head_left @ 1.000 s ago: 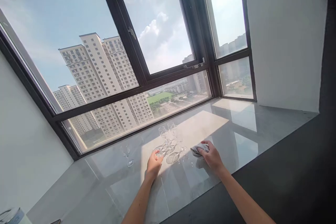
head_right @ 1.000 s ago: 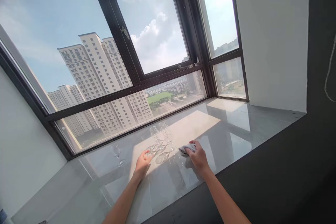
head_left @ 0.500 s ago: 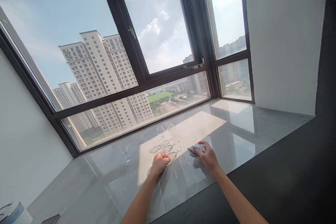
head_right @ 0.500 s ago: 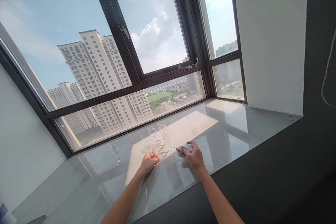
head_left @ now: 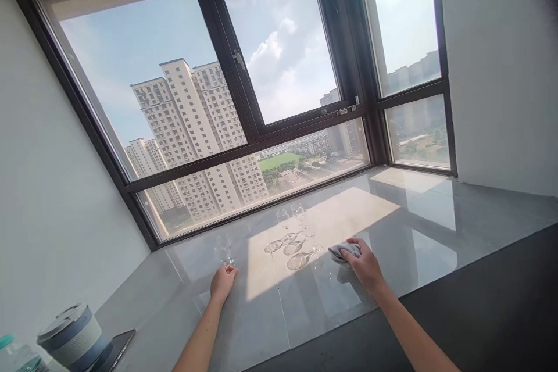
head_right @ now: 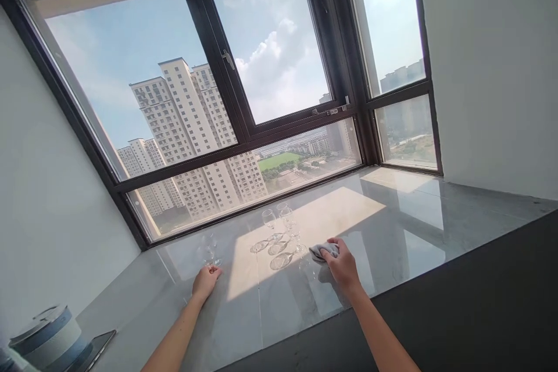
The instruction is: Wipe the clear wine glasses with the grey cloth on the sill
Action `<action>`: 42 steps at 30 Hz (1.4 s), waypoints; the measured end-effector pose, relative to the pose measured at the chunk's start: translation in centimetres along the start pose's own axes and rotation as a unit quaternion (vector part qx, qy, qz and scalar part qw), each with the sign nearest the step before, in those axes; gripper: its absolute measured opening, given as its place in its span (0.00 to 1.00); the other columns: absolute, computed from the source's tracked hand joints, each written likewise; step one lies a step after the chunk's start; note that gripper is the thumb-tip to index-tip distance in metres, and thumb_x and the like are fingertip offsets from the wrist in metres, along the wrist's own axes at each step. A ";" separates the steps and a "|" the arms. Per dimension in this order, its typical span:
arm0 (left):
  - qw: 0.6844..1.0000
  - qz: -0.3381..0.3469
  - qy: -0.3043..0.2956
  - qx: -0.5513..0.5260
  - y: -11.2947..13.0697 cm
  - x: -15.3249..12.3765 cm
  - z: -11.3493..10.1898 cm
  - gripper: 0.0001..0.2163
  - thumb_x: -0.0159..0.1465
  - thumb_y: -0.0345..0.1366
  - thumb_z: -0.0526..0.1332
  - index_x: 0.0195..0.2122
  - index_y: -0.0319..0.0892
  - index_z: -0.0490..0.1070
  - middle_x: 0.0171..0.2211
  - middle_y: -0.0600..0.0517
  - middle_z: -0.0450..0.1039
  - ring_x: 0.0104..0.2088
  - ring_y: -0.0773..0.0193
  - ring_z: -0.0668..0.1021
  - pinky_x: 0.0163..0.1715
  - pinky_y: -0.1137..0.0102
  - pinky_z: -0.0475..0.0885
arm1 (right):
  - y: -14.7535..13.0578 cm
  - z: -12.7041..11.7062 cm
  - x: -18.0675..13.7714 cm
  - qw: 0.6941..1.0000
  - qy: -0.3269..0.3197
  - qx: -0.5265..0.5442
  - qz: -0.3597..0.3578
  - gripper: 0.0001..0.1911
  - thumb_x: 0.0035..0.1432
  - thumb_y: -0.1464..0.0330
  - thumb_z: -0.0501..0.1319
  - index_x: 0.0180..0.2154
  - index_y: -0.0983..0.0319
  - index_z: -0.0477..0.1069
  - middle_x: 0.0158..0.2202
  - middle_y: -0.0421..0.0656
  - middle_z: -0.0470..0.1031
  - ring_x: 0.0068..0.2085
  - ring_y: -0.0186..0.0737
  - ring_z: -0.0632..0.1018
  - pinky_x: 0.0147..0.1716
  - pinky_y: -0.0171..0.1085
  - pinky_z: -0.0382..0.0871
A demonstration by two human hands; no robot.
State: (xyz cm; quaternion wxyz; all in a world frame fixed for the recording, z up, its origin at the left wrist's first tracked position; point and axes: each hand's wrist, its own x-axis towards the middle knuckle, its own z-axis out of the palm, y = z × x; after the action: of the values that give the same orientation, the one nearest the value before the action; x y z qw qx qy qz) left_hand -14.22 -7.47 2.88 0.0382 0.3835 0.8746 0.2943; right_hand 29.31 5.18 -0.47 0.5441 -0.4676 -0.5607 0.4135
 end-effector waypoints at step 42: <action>0.995 0.098 -0.014 0.005 2.9 -8.0 3.2 0.07 0.61 0.37 0.58 0.27 0.42 0.71 0.25 0.52 0.73 0.28 0.61 0.75 0.29 0.72 0.59 | 0.0 0.0 0.1 0.999 0.016 0.035 0.011 0.21 0.49 0.55 0.63 0.43 0.59 0.67 0.39 0.49 0.77 0.37 0.49 0.77 0.32 0.41 0.70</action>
State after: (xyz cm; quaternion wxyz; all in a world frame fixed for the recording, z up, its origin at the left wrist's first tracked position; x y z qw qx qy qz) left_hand -5.81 -9.89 0.49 0.0191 0.4717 0.8334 0.2873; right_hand 29.31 5.32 -0.48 0.5647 -0.4608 -0.5318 0.4312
